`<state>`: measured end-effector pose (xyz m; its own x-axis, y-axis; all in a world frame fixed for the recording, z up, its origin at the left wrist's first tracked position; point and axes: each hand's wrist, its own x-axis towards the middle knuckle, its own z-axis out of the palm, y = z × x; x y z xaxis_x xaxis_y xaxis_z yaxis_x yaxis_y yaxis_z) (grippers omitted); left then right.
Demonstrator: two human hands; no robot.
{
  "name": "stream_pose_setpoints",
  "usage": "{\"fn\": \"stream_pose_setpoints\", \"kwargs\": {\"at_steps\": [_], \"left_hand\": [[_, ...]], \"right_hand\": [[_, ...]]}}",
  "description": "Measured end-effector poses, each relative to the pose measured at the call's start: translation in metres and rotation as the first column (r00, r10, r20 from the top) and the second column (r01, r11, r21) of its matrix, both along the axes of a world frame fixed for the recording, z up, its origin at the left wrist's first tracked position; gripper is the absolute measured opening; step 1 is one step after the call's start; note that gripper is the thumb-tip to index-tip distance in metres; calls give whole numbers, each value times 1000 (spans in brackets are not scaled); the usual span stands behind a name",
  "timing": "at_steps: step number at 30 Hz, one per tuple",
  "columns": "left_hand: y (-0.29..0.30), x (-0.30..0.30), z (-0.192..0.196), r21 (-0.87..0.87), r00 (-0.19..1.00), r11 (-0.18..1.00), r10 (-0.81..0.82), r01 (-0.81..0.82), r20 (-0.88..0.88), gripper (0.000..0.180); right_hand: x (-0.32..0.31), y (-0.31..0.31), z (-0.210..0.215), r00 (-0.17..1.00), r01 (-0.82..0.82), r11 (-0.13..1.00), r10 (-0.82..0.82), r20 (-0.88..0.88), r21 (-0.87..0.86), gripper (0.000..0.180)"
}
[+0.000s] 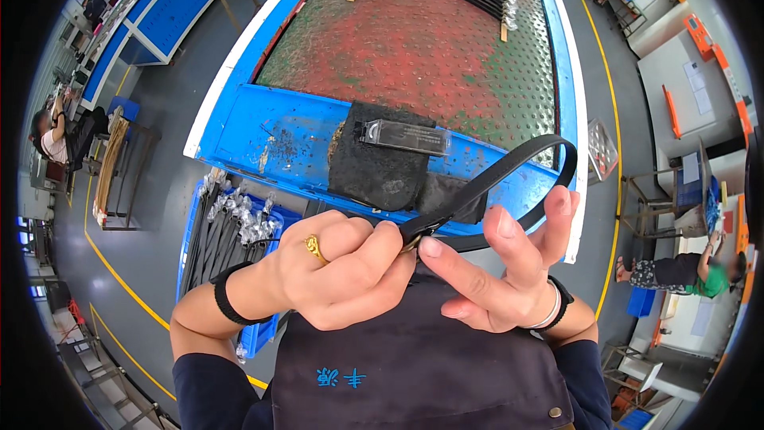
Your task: The person inserts a black cable into a transparent plastic housing and secures it using a metal clip. They repeat this process for multiple cables, picking them from a pile and placing the finished units on a blue workbench.
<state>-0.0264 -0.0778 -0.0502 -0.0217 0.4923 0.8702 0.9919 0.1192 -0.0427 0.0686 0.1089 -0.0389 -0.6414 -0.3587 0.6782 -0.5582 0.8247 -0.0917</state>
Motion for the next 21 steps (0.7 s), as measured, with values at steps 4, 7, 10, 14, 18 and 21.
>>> {"fn": "stream_pose_setpoints", "kwargs": {"at_steps": [4,7,10,14,18,21], "left_hand": [[-2,1,-1,3,1000,1000,12,-12,-8,16],[-2,-1,-2,-6,1000,1000,5,-5,-11,14],[-1,0,0,-31,1000,999,9,-9,-19,14],[0,-2,1,-54,999,999,-5,3,-35,15],[-7,-4,0,-114,999,992,-49,50,6,19],[-12,-6,0,-107,992,994,-18,32,129,19]], "right_hand": [[0,1,8,984,-82,981,108,144,-173,43],[0,1,11,979,-79,977,113,168,-198,44],[-3,0,13,983,-52,989,75,169,-137,46],[-7,0,18,957,-66,978,118,267,-196,48],[-9,22,13,930,-174,834,314,191,-524,50],[-6,44,4,997,-70,616,71,-33,-785,63]]}}
